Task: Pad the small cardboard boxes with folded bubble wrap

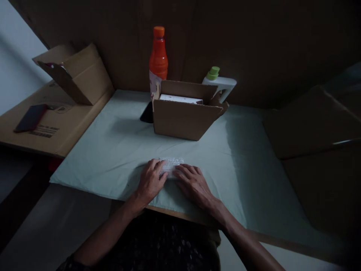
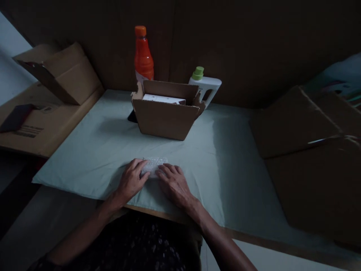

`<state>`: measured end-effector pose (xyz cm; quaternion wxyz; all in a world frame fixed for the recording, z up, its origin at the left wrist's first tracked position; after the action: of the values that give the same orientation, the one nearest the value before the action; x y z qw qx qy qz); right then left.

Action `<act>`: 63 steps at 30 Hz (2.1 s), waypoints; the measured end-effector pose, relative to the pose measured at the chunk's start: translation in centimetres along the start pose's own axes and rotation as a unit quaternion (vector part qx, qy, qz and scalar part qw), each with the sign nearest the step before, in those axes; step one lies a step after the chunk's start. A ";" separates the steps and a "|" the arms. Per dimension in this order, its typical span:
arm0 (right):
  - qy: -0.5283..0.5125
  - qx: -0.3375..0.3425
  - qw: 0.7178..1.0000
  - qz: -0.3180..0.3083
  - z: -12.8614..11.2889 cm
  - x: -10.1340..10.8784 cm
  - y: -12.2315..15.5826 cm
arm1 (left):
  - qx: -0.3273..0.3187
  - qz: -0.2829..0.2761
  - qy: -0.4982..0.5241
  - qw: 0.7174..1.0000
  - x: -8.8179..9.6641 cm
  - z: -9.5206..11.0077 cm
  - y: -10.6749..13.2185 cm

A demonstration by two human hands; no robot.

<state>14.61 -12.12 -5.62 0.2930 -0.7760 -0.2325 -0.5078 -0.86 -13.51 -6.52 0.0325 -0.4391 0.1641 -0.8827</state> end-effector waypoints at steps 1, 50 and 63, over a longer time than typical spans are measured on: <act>-0.004 -0.007 1.000 0.005 0.2 -0.1 -0.4 | 0.009 0.027 0.020 0.999 0.5 -0.2 0.4; 0.239 -0.281 0.928 -0.043 12.2 17.5 -22.0 | 0.117 -0.081 0.518 0.844 -7.3 -1.1 -6.4; -0.056 -0.297 0.935 0.187 14.9 16.0 -5.5 | 0.118 0.214 0.290 0.925 1.9 -6.3 -8.7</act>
<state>26.75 3.14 5.71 0.1259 -0.8844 0.0622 -0.4450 -6.20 -4.07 -5.85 0.2232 -0.1111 0.1508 -0.9566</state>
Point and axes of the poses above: each hand's wrist, its own y-axis away from the middle knuckle, its own x-axis out of the back of the hand, z = x × y, the point moved 7 cm from there along -y, towards the middle knuckle, and after that the axes turned 8 degrees about -x, right-handed, at the moved point
